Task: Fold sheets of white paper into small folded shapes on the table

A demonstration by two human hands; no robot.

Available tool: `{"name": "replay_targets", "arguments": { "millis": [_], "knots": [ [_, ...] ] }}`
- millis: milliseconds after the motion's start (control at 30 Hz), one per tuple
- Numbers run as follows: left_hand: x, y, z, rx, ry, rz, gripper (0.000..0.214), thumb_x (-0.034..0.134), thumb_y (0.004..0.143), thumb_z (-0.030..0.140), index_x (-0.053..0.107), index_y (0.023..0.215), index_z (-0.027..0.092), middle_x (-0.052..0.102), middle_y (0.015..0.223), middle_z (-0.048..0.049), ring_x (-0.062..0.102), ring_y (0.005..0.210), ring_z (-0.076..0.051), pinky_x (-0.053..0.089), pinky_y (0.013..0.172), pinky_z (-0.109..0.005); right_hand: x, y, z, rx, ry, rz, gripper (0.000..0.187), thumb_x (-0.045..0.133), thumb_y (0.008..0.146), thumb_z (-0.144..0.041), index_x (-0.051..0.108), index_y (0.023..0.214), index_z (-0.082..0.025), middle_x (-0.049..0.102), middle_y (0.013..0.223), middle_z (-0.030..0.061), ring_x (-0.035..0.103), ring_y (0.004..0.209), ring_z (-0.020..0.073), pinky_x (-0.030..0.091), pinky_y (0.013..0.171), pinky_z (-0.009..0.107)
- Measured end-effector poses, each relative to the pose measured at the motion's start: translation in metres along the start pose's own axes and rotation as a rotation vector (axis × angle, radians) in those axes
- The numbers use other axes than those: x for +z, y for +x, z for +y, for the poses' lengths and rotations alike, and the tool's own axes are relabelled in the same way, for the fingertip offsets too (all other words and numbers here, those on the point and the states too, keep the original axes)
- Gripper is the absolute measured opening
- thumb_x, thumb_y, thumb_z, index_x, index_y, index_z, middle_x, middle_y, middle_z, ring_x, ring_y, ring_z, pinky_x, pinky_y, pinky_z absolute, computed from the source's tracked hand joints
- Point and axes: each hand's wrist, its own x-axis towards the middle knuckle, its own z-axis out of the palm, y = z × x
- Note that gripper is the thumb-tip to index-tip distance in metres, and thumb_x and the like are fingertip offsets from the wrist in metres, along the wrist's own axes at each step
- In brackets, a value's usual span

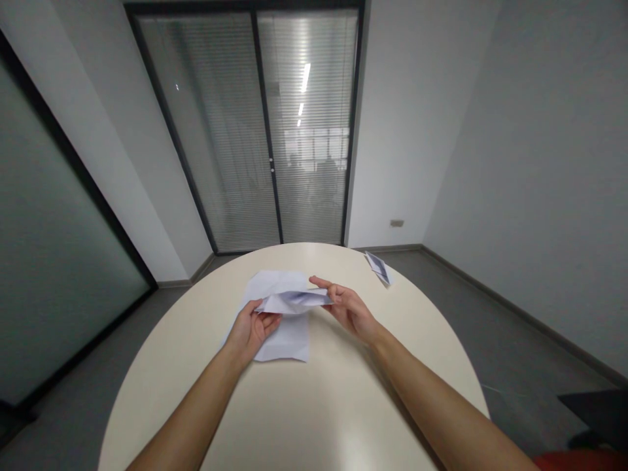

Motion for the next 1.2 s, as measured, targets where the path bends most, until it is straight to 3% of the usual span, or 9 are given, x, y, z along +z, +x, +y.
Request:
{"name": "replay_targets", "arguments": {
  "millis": [100, 167, 333, 433, 567, 667, 900, 1067, 1200],
  "knots": [
    [-0.001, 0.002, 0.001, 0.056, -0.035, 0.043, 0.012, 0.056, 0.085, 0.016, 0.062, 0.096, 0.015, 0.072, 0.081, -0.005, 0.071, 0.067, -0.016, 0.063, 0.064, -0.029, -0.004, -0.001, -0.004, -0.052, -0.037, -0.067, 0.04, 0.073, 0.077, -0.054, 0.053, 0.065, -0.022, 0.052, 0.153, 0.0076, 0.044, 0.142, 0.034, 0.038, 0.11, 0.051],
    [-0.003, 0.004, 0.001, 0.099, -0.041, 0.055, 0.012, 0.057, 0.084, 0.016, 0.063, 0.094, 0.015, 0.072, 0.083, -0.0048, 0.07, 0.068, -0.015, 0.063, 0.066, -0.03, -0.008, 0.0, 0.0, -0.054, -0.105, -0.04, 0.04, 0.074, 0.079, -0.056, 0.056, 0.067, -0.022, 0.051, 0.153, 0.0073, 0.041, 0.145, 0.0332, 0.037, 0.112, 0.051],
    [-0.008, 0.006, -0.006, 0.267, 0.104, -0.036, 0.025, 0.067, 0.081, 0.027, 0.072, 0.101, 0.013, 0.074, 0.1, -0.0073, 0.069, 0.079, -0.014, 0.06, 0.07, -0.024, -0.013, 0.005, 0.019, 0.02, -0.176, 0.104, 0.046, 0.075, 0.079, -0.059, 0.052, 0.071, -0.021, 0.057, 0.146, 0.0141, 0.06, 0.128, 0.0315, 0.048, 0.103, 0.047],
    [-0.008, 0.006, -0.01, 0.303, 0.143, -0.095, 0.032, 0.071, 0.077, 0.034, 0.076, 0.102, 0.014, 0.074, 0.109, -0.0082, 0.069, 0.087, -0.016, 0.06, 0.071, -0.023, -0.012, 0.005, 0.023, -0.01, -0.224, 0.067, 0.038, 0.083, 0.074, -0.048, 0.056, 0.08, -0.022, 0.054, 0.148, 0.0151, 0.06, 0.129, 0.0309, 0.046, 0.106, 0.047],
    [-0.006, 0.006, -0.008, 0.303, 0.078, -0.033, 0.028, 0.07, 0.074, 0.032, 0.077, 0.094, 0.013, 0.074, 0.107, -0.0084, 0.068, 0.087, -0.016, 0.06, 0.073, -0.023, -0.013, 0.001, 0.02, -0.051, -0.324, -0.016, 0.022, 0.082, 0.076, -0.035, 0.066, 0.087, -0.023, 0.047, 0.155, 0.0124, 0.047, 0.142, 0.0309, 0.045, 0.107, 0.047],
    [-0.006, 0.006, -0.007, 0.31, 0.075, -0.032, 0.028, 0.07, 0.074, 0.031, 0.077, 0.095, 0.013, 0.073, 0.109, -0.0087, 0.068, 0.087, -0.016, 0.06, 0.073, -0.024, -0.014, -0.001, 0.018, -0.054, -0.402, -0.064, 0.011, 0.073, 0.083, -0.032, 0.076, 0.09, -0.024, 0.049, 0.154, 0.0113, 0.053, 0.136, 0.031, 0.05, 0.102, 0.045],
    [-0.006, 0.006, -0.007, 0.373, 0.115, -0.008, 0.023, 0.07, 0.078, 0.029, 0.076, 0.096, 0.016, 0.069, 0.124, -0.009, 0.067, 0.095, -0.017, 0.061, 0.072, -0.024, -0.017, 0.0, 0.022, -0.118, -0.726, 0.021, 0.037, 0.062, 0.089, -0.023, 0.074, 0.123, -0.032, 0.065, 0.138, 0.0052, 0.065, 0.123, 0.0284, 0.058, 0.09, 0.041],
    [-0.006, 0.004, -0.008, 0.397, 0.21, -0.045, 0.029, 0.073, 0.077, 0.034, 0.073, 0.1, 0.017, 0.066, 0.132, -0.0097, 0.067, 0.099, -0.019, 0.061, 0.075, -0.027, -0.02, 0.002, 0.026, -0.197, -0.894, 0.109, 0.027, 0.062, 0.091, -0.026, 0.078, 0.112, -0.032, 0.075, 0.121, 0.0036, 0.071, 0.108, 0.0297, 0.055, 0.095, 0.045],
    [-0.009, 0.006, -0.013, 0.42, 0.33, -0.135, 0.051, 0.08, 0.07, 0.034, 0.068, 0.117, 0.02, 0.062, 0.14, -0.0124, 0.065, 0.114, -0.026, 0.058, 0.086, -0.033, -0.026, 0.004, 0.031, -0.157, -0.85, 0.189, 0.02, 0.061, 0.094, -0.037, 0.076, 0.102, -0.027, 0.078, 0.106, 0.0058, 0.073, 0.092, 0.0274, 0.055, 0.083, 0.04]
  ]
}}
